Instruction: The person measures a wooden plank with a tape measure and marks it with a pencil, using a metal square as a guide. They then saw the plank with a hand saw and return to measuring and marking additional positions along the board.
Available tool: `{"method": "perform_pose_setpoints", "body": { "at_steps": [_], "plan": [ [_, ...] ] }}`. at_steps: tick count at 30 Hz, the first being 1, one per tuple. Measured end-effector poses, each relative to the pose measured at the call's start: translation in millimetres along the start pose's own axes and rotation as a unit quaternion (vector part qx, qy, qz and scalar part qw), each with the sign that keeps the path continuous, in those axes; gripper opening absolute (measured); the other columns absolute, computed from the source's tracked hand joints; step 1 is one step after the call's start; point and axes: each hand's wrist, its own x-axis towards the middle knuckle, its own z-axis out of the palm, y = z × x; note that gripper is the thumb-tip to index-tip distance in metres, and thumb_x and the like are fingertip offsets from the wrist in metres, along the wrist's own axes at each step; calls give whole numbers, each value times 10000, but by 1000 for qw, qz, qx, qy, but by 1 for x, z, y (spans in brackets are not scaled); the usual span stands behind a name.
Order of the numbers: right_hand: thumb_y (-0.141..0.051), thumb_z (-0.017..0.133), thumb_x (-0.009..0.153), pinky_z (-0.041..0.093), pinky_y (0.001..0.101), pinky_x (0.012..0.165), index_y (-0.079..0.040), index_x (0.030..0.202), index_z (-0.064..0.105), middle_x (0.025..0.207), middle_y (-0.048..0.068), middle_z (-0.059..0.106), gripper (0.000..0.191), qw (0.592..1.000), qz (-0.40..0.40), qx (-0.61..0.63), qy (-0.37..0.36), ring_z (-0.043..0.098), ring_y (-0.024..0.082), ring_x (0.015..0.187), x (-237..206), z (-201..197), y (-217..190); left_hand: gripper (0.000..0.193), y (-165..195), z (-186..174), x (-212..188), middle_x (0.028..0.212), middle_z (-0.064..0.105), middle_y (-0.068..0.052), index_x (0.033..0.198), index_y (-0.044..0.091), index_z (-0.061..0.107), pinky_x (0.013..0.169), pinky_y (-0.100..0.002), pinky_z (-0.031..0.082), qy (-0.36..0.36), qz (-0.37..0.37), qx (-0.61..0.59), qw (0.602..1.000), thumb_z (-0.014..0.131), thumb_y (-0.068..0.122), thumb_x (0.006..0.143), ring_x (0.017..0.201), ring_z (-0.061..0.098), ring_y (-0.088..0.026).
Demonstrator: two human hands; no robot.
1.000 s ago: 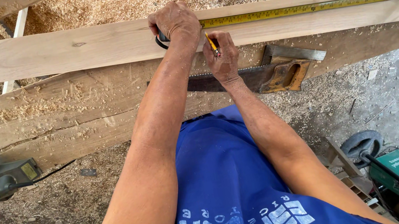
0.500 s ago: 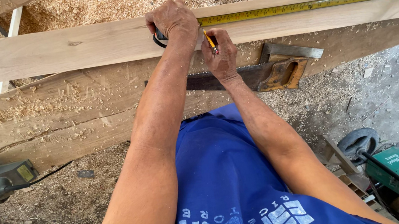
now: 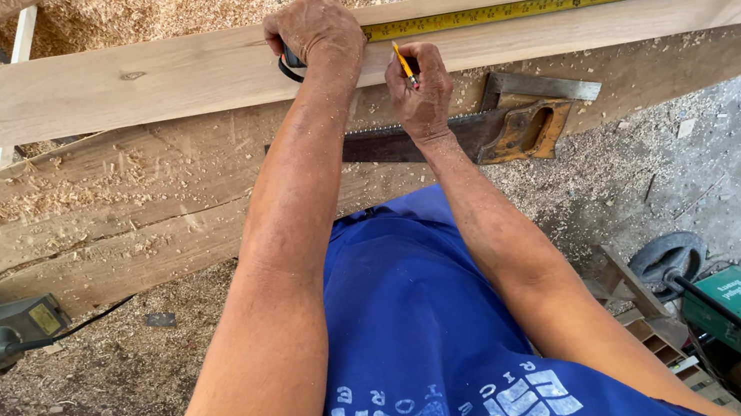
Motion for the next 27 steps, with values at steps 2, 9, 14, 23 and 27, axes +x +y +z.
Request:
{"method": "perform_pose_setpoints", "body": {
  "at_steps": [2, 9, 14, 23, 27],
  "plan": [
    [-26, 706, 983, 569, 308, 699, -55, 1074, 580, 927, 81, 644, 158, 1000, 6, -5, -1, 679, 150, 796, 1, -1, 1, 245, 0, -1, 0, 738, 705, -140, 1013, 133, 762, 595, -550, 516, -5, 0, 0, 1000, 628, 330, 956, 632, 691, -278],
    [-77, 693, 1020, 613, 272, 659, -76, 1092, 571, 938, 68, 653, 142, 1000, -8, 0, -13, 700, 136, 801, 1, -2, 9, 275, -1, 0, -2, 694, 704, -154, 994, 95, 772, 573, -520, 513, 2, 2, 10, 1000, 627, 329, 973, 588, 689, -260],
    [-73, 689, 1027, 603, 294, 669, -79, 1098, 563, 950, 69, 647, 145, 1000, -10, -6, -13, 699, 139, 809, 3, -4, 10, 234, -1, 0, -1, 668, 708, -154, 971, 96, 767, 569, -516, 509, 5, 3, 11, 1000, 654, 299, 940, 571, 691, -254],
    [-50, 685, 1006, 583, 401, 895, -61, 1099, 573, 1087, 120, 673, 145, 994, -74, -80, -10, 696, 287, 1040, 8, -11, 8, 261, 0, -1, -1, 743, 727, -145, 972, 116, 781, 603, -540, 505, 4, -9, 4, 1000, 642, 336, 948, 622, 702, -276],
    [-61, 686, 1036, 612, 391, 919, -43, 1114, 572, 1132, 142, 686, 139, 999, -19, -30, -10, 725, 282, 1084, 7, -10, 11, 232, 0, -1, -1, 731, 721, -144, 989, 125, 770, 590, -545, 505, 6, -1, -2, 1000, 624, 302, 953, 615, 702, -280]
  ]
}}
